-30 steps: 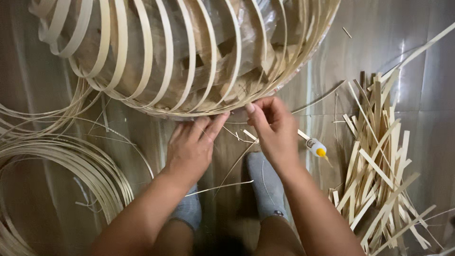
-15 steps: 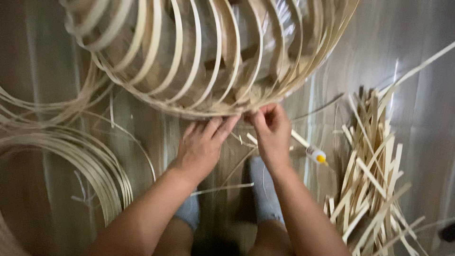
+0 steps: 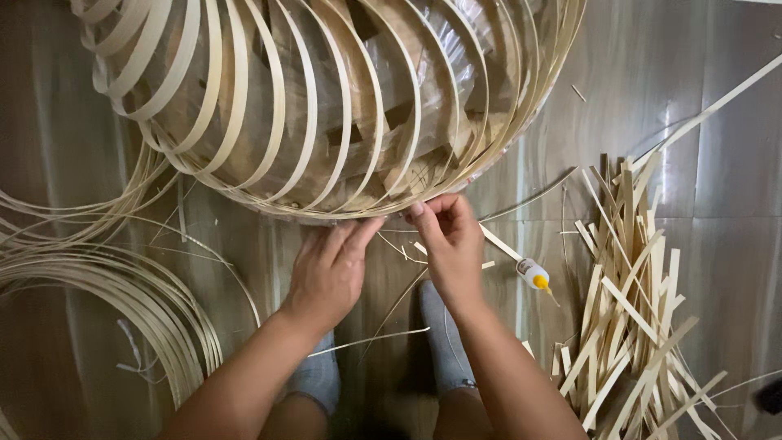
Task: The person is weaving and gluing strips of bamboo onto a spherical frame to create a lamp shade, using their hands and a bottle of glue.
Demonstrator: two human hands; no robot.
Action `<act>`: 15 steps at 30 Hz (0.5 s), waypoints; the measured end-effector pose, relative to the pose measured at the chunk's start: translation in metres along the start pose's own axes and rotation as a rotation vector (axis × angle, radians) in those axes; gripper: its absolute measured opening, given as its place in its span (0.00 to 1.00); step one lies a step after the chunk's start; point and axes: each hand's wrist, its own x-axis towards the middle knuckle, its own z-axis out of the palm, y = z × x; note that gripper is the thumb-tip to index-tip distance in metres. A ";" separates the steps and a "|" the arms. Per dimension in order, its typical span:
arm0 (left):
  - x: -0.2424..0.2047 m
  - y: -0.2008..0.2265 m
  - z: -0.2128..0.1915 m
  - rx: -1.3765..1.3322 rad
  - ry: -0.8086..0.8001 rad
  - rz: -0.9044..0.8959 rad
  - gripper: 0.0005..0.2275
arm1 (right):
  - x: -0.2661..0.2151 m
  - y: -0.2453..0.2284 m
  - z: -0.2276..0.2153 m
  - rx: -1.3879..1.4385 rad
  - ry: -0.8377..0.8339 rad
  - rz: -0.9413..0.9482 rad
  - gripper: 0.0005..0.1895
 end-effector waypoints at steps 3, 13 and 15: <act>0.000 -0.001 -0.002 -0.056 0.029 0.017 0.27 | 0.001 -0.010 -0.007 0.034 0.025 -0.033 0.10; 0.012 0.009 0.007 0.069 -0.136 0.078 0.32 | 0.017 -0.013 -0.018 -0.068 0.113 -0.168 0.11; 0.018 0.014 0.009 0.099 -0.148 0.069 0.33 | 0.017 -0.013 -0.016 -0.067 0.129 -0.159 0.10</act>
